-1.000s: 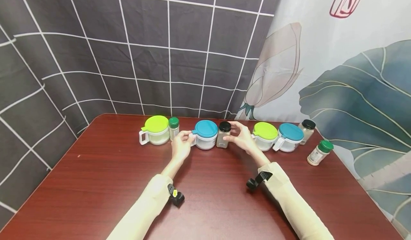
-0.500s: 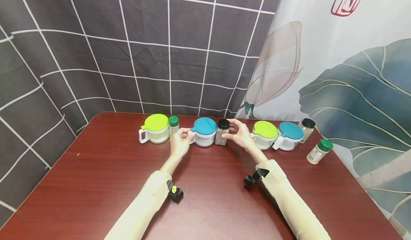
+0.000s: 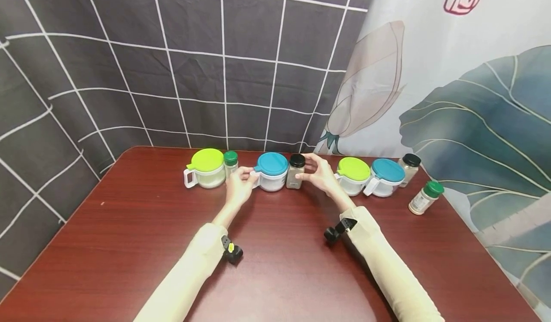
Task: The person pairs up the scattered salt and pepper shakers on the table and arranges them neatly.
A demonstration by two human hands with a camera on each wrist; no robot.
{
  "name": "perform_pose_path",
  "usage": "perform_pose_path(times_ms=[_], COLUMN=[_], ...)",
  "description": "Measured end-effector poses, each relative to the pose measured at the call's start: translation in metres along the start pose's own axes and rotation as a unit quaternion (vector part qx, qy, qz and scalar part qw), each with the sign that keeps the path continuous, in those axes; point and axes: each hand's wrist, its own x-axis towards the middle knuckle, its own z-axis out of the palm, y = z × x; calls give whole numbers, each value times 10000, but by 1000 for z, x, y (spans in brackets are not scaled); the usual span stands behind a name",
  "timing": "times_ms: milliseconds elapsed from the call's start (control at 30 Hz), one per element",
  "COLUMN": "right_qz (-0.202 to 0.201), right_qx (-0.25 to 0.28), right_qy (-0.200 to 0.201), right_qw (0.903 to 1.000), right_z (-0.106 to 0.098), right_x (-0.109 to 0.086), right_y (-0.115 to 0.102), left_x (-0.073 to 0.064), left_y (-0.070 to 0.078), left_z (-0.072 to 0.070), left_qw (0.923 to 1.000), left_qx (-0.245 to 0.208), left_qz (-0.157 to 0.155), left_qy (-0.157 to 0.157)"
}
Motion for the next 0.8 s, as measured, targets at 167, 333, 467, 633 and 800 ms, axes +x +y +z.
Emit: perform_pose_path(times_ms=[167, 333, 467, 633, 800], right_qz=[12, 0, 36, 128, 74], right_qx=[-17, 25, -48, -104, -176], right_qy=[-28, -64, -48, 1, -2], right_qw=[10000, 10000, 10000, 9999, 9998], right_z=[0, 1, 2, 2, 6], right_x=[2, 3, 3, 3, 4], right_y=[0, 0, 0, -1, -2], left_x=[1, 0, -3, -4, -4], left_y=[-1, -2, 0, 0, 0], left_z=[-1, -1, -3, -5, -8], left_qw=[10000, 10000, 9999, 9999, 9998], left_qx=[40, 68, 126, 164, 188], left_qz=[5, 1, -19, -36, -79], left_qy=[-27, -4, 19, -3, 17])
